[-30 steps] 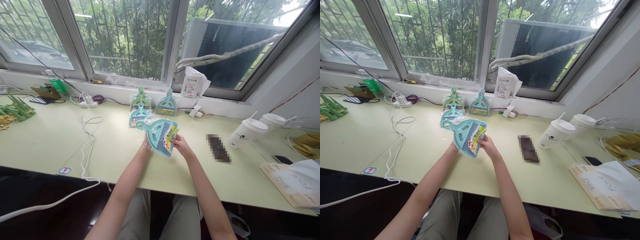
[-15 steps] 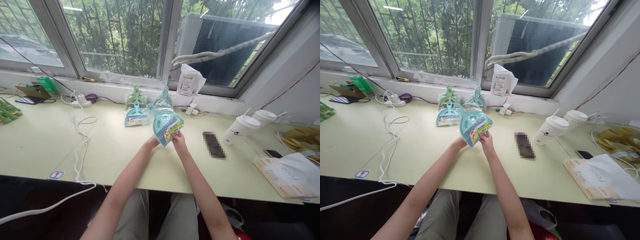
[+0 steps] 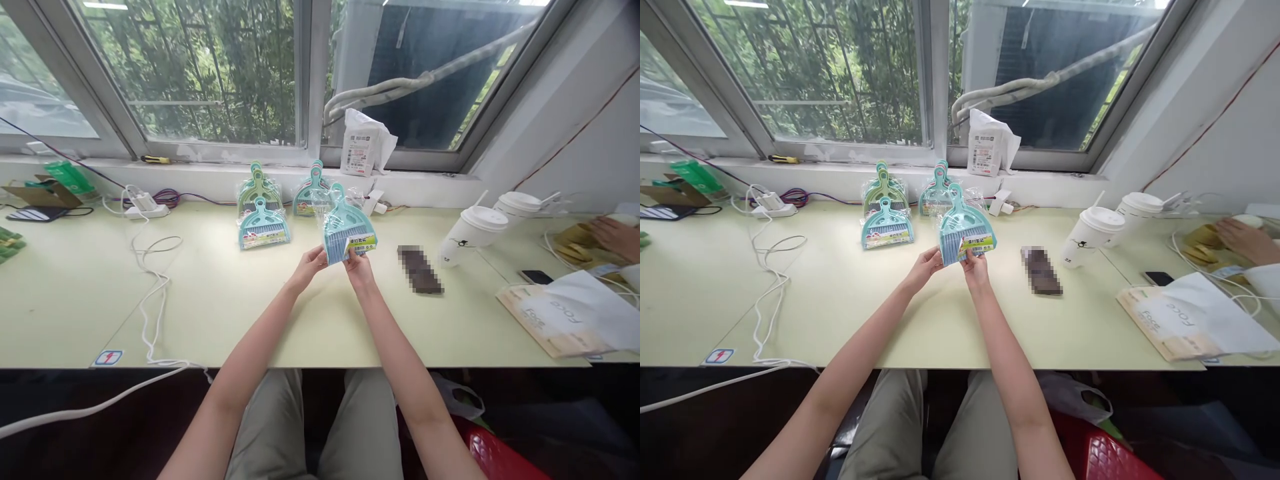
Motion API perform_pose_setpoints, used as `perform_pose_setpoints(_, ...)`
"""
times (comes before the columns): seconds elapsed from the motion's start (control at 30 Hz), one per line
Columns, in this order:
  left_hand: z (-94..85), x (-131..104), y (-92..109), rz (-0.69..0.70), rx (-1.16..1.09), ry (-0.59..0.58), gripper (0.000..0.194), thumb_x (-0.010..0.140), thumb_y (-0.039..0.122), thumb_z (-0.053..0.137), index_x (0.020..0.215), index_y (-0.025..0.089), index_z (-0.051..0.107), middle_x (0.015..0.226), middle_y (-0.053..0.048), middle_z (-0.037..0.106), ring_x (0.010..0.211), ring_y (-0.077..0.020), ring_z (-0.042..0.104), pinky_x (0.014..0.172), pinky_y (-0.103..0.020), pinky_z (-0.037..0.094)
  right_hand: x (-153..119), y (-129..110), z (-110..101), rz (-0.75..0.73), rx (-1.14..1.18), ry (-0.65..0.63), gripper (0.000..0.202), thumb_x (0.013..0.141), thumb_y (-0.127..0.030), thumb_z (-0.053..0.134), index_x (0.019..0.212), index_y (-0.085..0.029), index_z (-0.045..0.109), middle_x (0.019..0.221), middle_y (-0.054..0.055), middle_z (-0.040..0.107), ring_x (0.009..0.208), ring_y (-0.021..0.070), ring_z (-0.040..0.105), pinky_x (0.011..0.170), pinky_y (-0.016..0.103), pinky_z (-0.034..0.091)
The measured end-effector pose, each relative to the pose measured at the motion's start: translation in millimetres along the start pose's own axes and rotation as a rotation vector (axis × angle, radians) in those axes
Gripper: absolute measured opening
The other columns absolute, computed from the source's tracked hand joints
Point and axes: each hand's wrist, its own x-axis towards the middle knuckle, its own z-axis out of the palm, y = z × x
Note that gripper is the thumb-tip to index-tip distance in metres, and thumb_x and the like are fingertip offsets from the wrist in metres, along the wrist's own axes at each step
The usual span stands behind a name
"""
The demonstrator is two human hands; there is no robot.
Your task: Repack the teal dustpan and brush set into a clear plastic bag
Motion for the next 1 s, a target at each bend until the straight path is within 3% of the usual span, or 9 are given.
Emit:
perform_pose_setpoints(0.17,-3.0,5,-6,0.062,0.052,0.109,0.058,0.069,0.047,0.075,0.118,0.017,0.065,0.114,-0.009,0.068,0.107,-0.0267,0.062,0.1,-0.044,0.043,1,2,-1,-0.005,0.085,0.003,0.029,0.073,-0.009,0.067,0.098,-0.023,0.061,0.105,-0.002,0.07,0.101,0.0127,0.065,0.093,0.028,0.053)
perform_pose_setpoints(0.37,-1.1,5,-15,0.204,0.334,0.399,0.031,0.072,0.037,0.07,0.094,0.016,0.072,0.094,-0.008,0.072,0.088,-0.0219,0.066,0.087,-0.04,0.051,3,7,-1,-0.027,0.093,0.013,0.034,0.073,-0.01,0.068,0.103,-0.022,0.06,0.106,0.0,0.07,0.098,0.0138,0.066,0.092,0.029,0.053)
perform_pose_setpoints(0.5,0.9,7,-15,0.307,0.467,0.439,0.023,0.07,0.022,0.065,0.093,0.017,0.068,0.086,-0.005,0.07,0.08,-0.0174,0.065,0.079,-0.032,0.052,-3,8,6,-0.079,0.079,-0.023,0.038,0.071,-0.014,0.071,0.106,-0.022,0.059,0.109,0.002,0.069,0.1,0.0162,0.066,0.093,0.033,0.053)
perform_pose_setpoints(0.67,-1.8,13,-20,0.262,0.42,0.489,0.016,0.07,0.025,0.062,0.079,0.014,0.067,0.077,-0.004,0.07,0.075,-0.0196,0.065,0.068,-0.03,0.052,-14,17,18,-0.08,0.071,-0.115,0.045,0.068,-0.021,0.076,0.108,-0.022,0.057,0.111,0.004,0.069,0.102,0.0208,0.065,0.094,0.04,0.053)
perform_pose_setpoints(0.83,-3.3,11,-23,0.303,0.38,0.552,0.021,0.066,0.031,0.067,0.077,0.014,0.069,0.08,-0.006,0.071,0.077,-0.0235,0.065,0.067,-0.031,0.051,-19,27,26,-0.044,0.067,-0.115,0.047,0.066,-0.022,0.078,0.107,-0.022,0.057,0.108,0.004,0.069,0.1,0.0208,0.065,0.09,0.039,0.055)
perform_pose_setpoints(1.0,-5.7,12,-27,0.236,0.045,0.607,0.028,0.071,0.041,0.064,0.084,0.017,0.064,0.089,-0.007,0.071,0.084,-0.0216,0.066,0.072,-0.033,0.053,-28,29,32,-0.031,0.07,-0.183,0.05,0.068,-0.023,0.078,0.112,-0.024,0.055,0.111,0.003,0.068,0.101,0.0188,0.065,0.09,0.035,0.055)
